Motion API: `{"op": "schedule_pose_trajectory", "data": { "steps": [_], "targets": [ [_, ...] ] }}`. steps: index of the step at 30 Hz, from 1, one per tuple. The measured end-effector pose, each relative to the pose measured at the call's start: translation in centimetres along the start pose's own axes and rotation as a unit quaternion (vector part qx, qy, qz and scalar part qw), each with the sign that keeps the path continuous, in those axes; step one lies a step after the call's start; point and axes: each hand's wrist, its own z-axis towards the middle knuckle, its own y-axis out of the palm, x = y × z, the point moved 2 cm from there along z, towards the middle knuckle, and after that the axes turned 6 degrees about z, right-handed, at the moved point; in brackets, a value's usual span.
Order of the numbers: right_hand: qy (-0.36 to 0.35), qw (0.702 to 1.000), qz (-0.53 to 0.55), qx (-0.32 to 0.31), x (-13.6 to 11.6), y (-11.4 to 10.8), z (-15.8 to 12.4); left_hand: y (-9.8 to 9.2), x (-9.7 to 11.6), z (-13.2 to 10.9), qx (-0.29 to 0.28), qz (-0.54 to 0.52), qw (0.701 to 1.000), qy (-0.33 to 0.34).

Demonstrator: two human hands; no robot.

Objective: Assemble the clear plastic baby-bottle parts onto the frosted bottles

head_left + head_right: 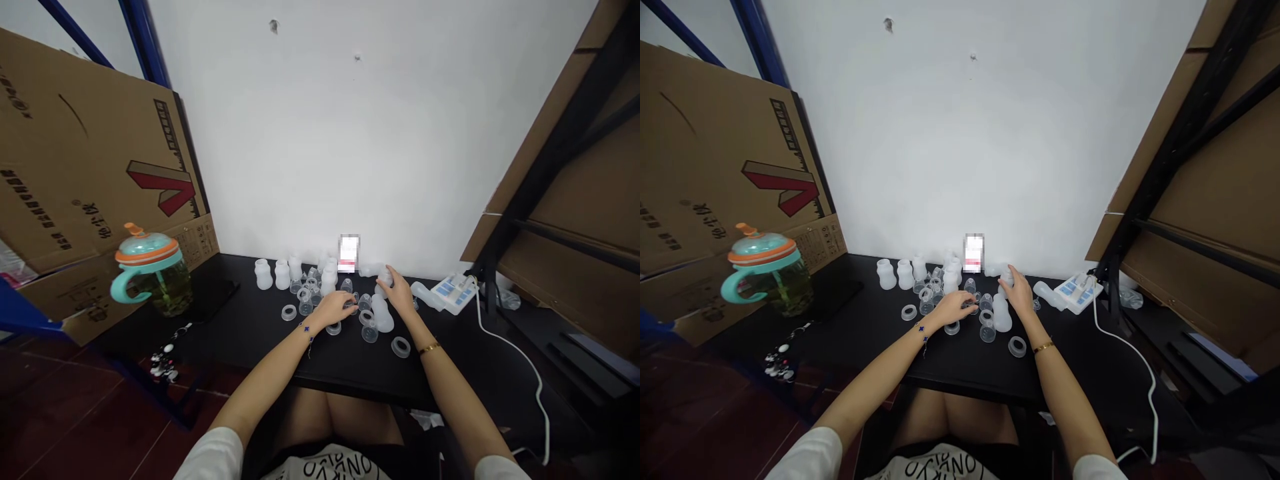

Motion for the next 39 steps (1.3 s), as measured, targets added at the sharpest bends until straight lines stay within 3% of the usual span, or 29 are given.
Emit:
{"op": "schedule_pose_trajectory", "data": {
  "steps": [4,10,14,20,27,31,34,36,37,39],
  "targets": [
    [0.015,0.999,0.039,0.019,-0.9,-0.6,0.0,0.0,0.0,0.0,-0.008,-0.013,1.000,-0.008],
    [0.012,0.975,0.201,0.091,-5.2,-1.6,-0.7,-0.9,0.6,-0.4,0.098,-0.059,0.993,-0.022],
    [0.047,0.953,0.293,0.063,-7.8,-1.1,-1.9,-1.5,1.1,-0.5,0.138,-0.074,0.987,-0.027],
    [0.082,0.966,0.246,-0.001,-8.5,-0.9,-2.5,-1.9,1.6,-0.8,0.148,-0.060,0.987,-0.030],
    [0.100,0.958,0.268,0.014,-8.4,-0.7,-2.7,-2.3,1.9,-1.0,0.148,-0.121,0.979,-0.076],
    [0.054,0.954,0.295,0.004,-9.1,-1.0,-2.8,-1.9,1.3,-0.4,0.144,-0.305,0.931,-0.138],
    [-0.031,0.950,0.304,-0.066,-9.4,-1.8,-2.3,-1.6,0.3,0.4,0.051,-0.475,0.855,-0.201],
    [-0.058,0.934,0.326,-0.131,-9.2,-2.0,-1.8,-1.7,-0.3,0.6,0.042,-0.524,0.821,-0.225],
    [-0.057,0.925,0.341,-0.155,-8.9,-2.0,-1.7,-1.9,-0.6,0.6,0.052,-0.523,0.819,-0.231],
    [-0.027,0.915,0.361,-0.180,-8.1,-1.7,-1.4,-2.3,-0.7,0.4,0.089,-0.479,0.843,-0.230]
  ]
}}
